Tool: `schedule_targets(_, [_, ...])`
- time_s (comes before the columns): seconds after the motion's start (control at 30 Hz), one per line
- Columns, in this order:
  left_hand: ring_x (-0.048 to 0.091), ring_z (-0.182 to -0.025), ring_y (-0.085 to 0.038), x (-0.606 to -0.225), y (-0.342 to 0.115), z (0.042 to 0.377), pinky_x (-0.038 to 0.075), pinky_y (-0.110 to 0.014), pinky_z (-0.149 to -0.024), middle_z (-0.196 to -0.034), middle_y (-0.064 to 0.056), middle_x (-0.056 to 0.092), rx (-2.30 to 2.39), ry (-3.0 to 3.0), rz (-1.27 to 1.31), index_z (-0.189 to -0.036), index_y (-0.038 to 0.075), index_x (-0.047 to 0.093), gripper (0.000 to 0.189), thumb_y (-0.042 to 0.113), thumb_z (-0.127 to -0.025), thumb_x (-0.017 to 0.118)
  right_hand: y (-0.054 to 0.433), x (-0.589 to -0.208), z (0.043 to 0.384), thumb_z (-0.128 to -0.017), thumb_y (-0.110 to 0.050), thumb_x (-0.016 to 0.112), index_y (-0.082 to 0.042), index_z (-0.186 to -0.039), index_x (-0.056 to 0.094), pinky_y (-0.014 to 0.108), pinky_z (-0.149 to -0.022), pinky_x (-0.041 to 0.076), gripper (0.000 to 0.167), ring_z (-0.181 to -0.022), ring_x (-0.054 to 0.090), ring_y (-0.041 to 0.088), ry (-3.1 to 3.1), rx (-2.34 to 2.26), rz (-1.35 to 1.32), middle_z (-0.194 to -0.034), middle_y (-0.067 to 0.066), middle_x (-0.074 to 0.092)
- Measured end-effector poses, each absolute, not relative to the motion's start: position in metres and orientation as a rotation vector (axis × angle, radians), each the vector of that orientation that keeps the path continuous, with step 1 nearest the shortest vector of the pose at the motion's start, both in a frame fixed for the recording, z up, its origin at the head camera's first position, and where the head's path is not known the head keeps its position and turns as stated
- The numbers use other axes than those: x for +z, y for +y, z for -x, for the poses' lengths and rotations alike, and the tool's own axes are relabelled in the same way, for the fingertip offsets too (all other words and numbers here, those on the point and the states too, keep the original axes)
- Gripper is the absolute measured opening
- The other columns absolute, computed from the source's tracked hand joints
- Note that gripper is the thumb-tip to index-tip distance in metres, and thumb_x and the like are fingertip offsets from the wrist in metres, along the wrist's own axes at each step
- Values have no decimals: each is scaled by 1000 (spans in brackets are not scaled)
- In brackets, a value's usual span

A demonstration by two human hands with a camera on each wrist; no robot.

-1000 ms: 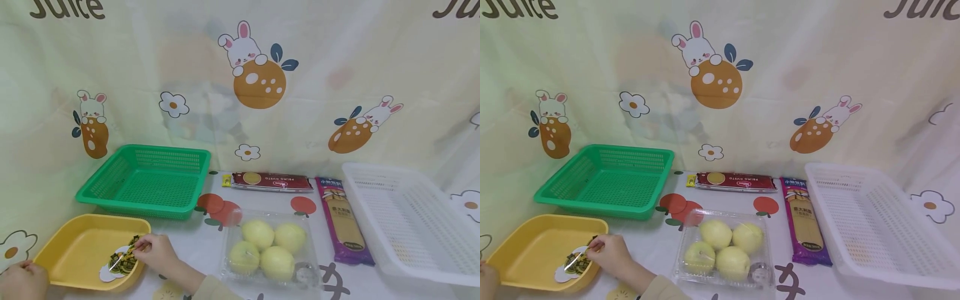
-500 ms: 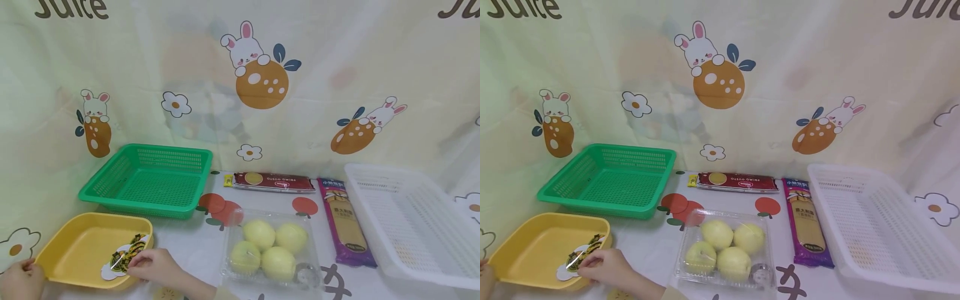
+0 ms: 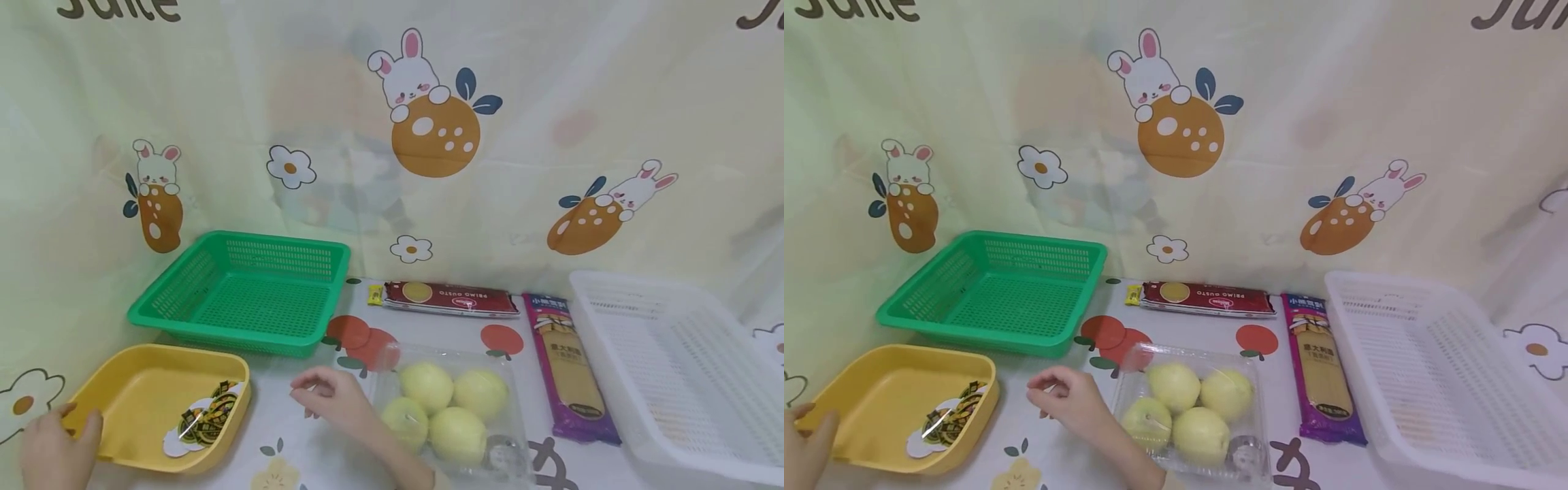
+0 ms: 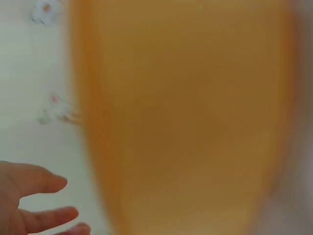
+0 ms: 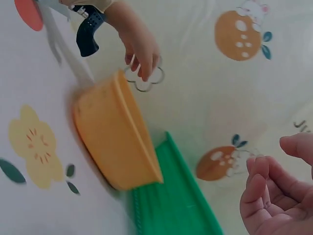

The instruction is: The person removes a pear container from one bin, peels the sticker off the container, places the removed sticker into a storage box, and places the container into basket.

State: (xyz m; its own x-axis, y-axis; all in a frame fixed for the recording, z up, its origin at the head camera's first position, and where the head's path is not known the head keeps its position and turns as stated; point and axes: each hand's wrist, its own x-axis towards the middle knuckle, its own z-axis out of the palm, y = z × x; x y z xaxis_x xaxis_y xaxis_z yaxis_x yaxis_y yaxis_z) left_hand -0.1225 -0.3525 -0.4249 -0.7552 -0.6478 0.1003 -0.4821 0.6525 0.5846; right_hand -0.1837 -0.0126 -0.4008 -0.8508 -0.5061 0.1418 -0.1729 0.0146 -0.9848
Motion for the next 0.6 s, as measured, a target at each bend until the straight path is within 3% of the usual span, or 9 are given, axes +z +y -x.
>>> schedule_targets(0.13, [47,-87,-41,-405,-328,132,41,-40,-63,-106,-32,44,-775,-2540,-586,-112,-16,43,38,13,-88,49,26,-383,184,-86,-9,59,0,-100,61,24,-62,46,17,-64,54,12,2081,-1932,655,-84,4,61])
schedule_targets(0.27, [53,-71,-26,-397,-304,138,37,-26,-49,-100,-24,55,-726,-2482,-334,-106,-9,53,28,11,-86,56,71,-383,187,-86,-13,59,-1,-102,60,25,-63,47,20,-67,54,15,2200,-1934,570,-89,10,61])
schedule_targets(0.43, [43,-55,-3,-388,-283,139,33,-22,-43,-92,-17,61,-686,-2388,-161,-103,-3,59,21,5,-83,59,120,-386,187,-86,-17,60,0,-105,59,27,-61,47,26,-67,55,19,2388,-1937,415,-91,15,61])
schedule_targets(0.6, [44,-54,0,-395,-255,151,32,-15,-42,-81,-11,62,-838,-2224,106,-97,-3,62,23,-8,-74,63,158,-390,184,-85,-16,61,0,-103,60,29,-63,49,23,-73,60,22,2579,-1915,391,-95,13,61])
